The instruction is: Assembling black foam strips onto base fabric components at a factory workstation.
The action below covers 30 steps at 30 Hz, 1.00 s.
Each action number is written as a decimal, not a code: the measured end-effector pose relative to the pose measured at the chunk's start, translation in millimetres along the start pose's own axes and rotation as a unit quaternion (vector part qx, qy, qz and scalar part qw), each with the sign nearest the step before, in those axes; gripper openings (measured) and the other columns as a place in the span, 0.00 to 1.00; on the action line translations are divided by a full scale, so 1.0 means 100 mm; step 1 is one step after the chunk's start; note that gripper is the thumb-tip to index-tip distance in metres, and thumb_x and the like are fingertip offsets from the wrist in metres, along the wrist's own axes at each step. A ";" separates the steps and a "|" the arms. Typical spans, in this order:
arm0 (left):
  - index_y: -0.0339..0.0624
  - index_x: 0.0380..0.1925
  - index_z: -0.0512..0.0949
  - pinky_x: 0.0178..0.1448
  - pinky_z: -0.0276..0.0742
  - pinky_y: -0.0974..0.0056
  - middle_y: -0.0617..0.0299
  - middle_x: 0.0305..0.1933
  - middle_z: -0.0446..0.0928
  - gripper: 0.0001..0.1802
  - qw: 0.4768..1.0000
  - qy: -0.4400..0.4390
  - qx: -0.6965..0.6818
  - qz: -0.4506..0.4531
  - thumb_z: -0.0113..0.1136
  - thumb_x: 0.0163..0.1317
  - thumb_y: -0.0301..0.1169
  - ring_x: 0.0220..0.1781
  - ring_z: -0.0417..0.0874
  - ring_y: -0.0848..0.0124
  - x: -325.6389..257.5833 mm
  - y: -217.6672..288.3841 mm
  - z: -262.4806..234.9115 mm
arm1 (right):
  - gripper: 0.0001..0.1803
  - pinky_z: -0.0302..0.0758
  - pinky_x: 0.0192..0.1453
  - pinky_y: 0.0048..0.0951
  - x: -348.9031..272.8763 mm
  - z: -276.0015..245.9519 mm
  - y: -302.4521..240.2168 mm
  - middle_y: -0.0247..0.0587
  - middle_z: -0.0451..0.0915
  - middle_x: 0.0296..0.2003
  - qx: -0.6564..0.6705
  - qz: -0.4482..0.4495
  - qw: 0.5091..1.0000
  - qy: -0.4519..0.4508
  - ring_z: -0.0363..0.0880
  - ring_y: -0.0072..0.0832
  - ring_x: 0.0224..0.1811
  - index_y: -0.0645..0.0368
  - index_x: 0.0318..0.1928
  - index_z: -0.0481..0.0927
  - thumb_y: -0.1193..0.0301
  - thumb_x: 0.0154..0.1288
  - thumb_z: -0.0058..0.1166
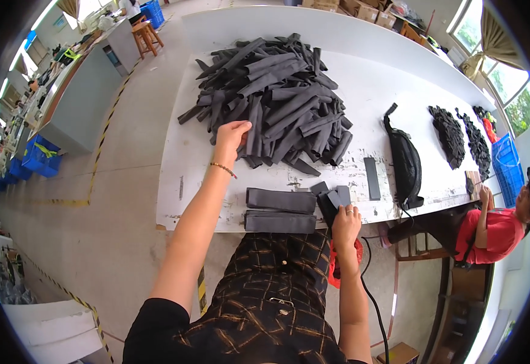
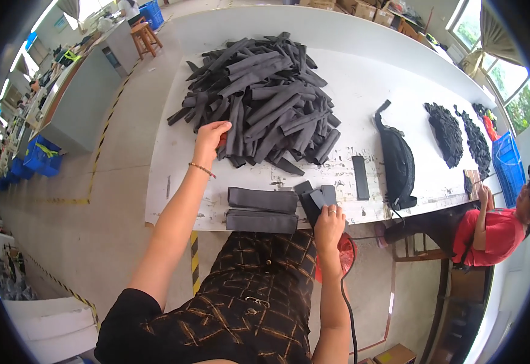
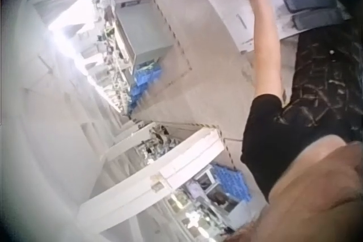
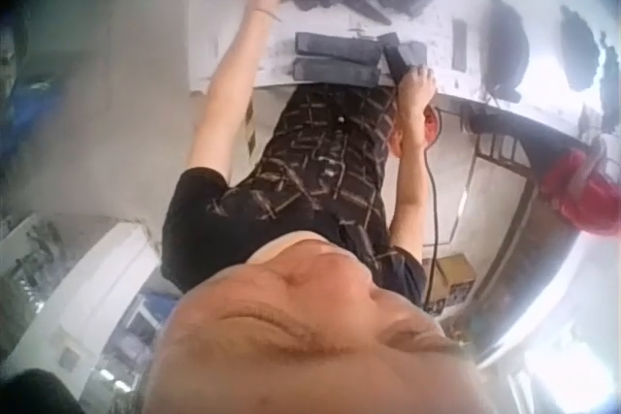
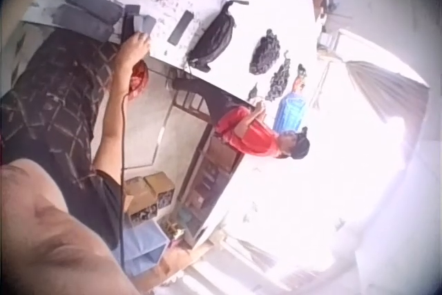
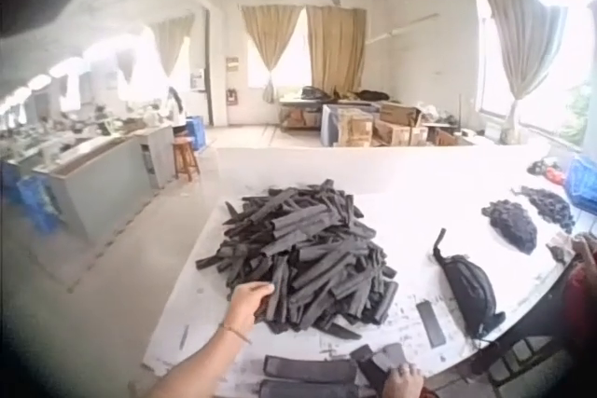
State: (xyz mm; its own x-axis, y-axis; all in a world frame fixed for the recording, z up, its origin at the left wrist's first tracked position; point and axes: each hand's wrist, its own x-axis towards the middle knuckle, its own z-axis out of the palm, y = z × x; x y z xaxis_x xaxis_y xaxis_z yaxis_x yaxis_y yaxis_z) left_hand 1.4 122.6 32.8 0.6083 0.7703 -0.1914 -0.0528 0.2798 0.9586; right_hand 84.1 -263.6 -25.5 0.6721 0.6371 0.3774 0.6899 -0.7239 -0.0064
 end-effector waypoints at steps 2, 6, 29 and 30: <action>0.40 0.35 0.82 0.34 0.74 0.69 0.65 0.34 0.83 0.09 0.992 0.002 -0.087 -0.091 0.67 0.59 0.33 0.30 0.80 0.75 -0.15 0.07 0.02 | 0.08 0.71 0.43 0.42 -0.02 -0.06 0.07 0.42 0.79 0.34 0.077 0.008 0.997 0.012 0.75 0.41 0.41 0.59 0.38 0.83 0.74 0.60 0.53; 0.35 0.41 0.77 0.43 0.81 0.62 0.54 0.40 0.83 0.11 0.979 -0.074 -0.154 -0.109 0.58 0.67 0.33 0.38 0.85 0.63 -0.47 0.13 0.02 | 0.08 0.71 0.44 0.42 -0.04 -0.14 0.14 0.44 0.79 0.34 0.159 0.021 0.987 -0.002 0.75 0.42 0.41 0.57 0.38 0.86 0.73 0.57 0.60; 0.39 0.57 0.74 0.49 0.80 0.63 0.55 0.44 0.80 0.20 0.950 -0.109 -0.290 -0.029 0.56 0.63 0.21 0.44 0.80 0.68 -0.99 0.07 0.12 | 0.13 0.66 0.45 0.24 0.37 -0.60 -0.55 0.34 0.68 0.34 0.596 0.189 0.781 -0.001 0.64 0.22 0.37 0.62 0.42 0.68 0.68 0.69 0.57; 0.39 0.57 0.74 0.49 0.80 0.63 0.55 0.44 0.80 0.20 0.950 -0.110 -0.289 -0.031 0.56 0.63 0.21 0.44 0.80 0.68 -0.99 0.04 0.11 | 0.13 0.66 0.45 0.24 0.38 -0.59 -0.52 0.34 0.68 0.34 0.595 0.191 0.781 -0.001 0.64 0.22 0.37 0.62 0.42 0.68 0.68 0.69 0.57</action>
State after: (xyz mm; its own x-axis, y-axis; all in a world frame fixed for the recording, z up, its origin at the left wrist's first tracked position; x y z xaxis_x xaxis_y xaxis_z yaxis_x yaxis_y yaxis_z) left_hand -50.5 41.4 57.8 0.7722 0.6214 -0.1327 -0.4000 0.6377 0.6583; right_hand 57.3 -217.3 44.0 0.8895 0.4359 0.1371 0.2008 -0.1032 -0.9742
